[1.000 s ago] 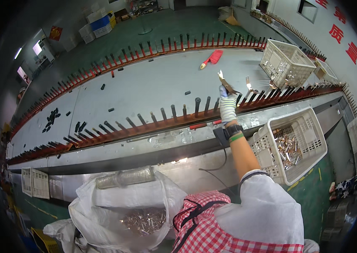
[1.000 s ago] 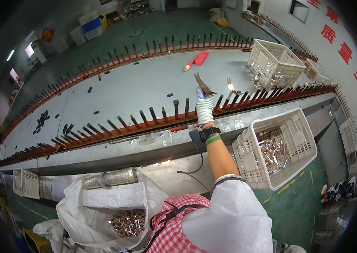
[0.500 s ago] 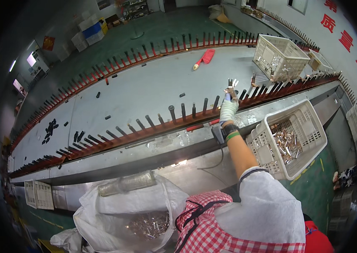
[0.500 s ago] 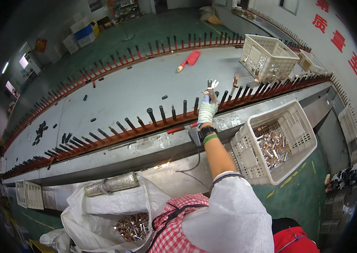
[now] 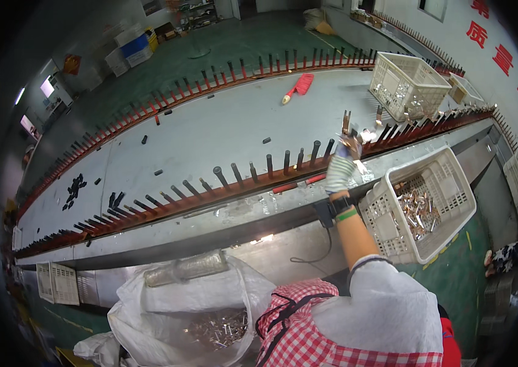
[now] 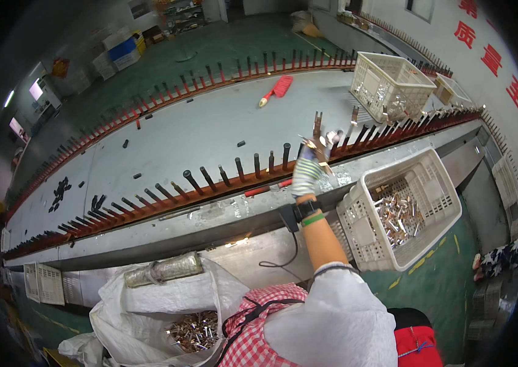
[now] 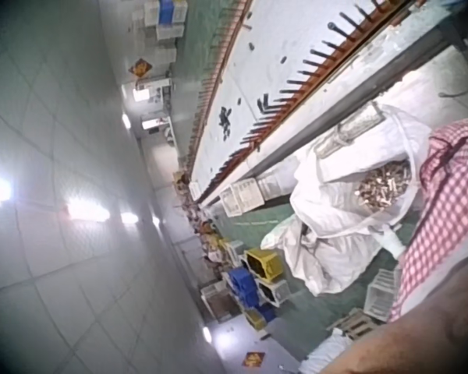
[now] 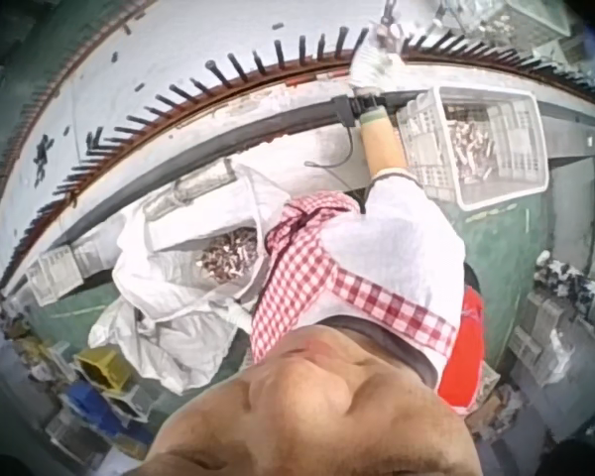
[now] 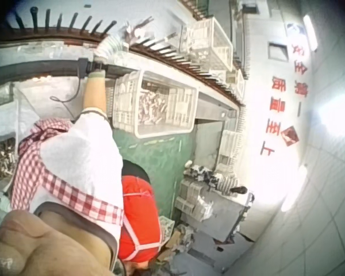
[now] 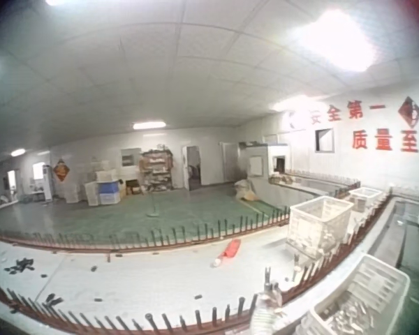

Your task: The worker is sorting metal components from a production line table into white bags and plastic crates.

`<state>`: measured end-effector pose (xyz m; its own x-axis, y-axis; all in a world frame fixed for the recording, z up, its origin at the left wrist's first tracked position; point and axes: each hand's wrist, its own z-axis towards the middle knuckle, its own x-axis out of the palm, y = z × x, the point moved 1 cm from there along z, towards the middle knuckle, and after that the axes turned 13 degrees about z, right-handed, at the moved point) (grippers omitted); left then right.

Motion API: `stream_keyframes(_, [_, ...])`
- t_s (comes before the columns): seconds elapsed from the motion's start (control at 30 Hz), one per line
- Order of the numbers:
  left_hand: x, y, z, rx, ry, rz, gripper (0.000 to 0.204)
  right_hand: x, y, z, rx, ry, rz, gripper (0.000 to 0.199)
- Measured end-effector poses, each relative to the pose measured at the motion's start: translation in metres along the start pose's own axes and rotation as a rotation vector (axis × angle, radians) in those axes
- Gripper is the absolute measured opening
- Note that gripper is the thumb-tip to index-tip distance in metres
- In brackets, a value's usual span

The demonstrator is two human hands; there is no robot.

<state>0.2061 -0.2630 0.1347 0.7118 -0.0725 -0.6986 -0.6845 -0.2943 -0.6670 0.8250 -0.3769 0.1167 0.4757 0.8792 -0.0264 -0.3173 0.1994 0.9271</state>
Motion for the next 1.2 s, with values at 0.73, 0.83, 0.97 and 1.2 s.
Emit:
stream_keyframes(0.73, [0.017, 0.056, -0.013, 0.131, -0.024, 0.074, 0.064, -0.036, -0.112, 0.122, 0.175, -0.259, 0.550, 0.032])
stream_keyframes(0.83, [0.014, 0.058, -0.015, 0.124, -0.033, 0.061, 0.064, -0.001, -0.093, 0.119, -0.151, 0.033, 0.531, 0.025])
stream_keyframes(0.97, [0.021, 0.056, -0.024, 0.116, -0.027, 0.024, 0.064, 0.014, -0.069, 0.095, 0.263, 0.085, 0.545, 0.029])
stream_keyframes(1.2, [0.024, 0.041, -0.025, 0.136, 0.026, -0.023, 0.064, 0.004, -0.111, 0.138, -0.353, 0.076, -0.311, 0.019])
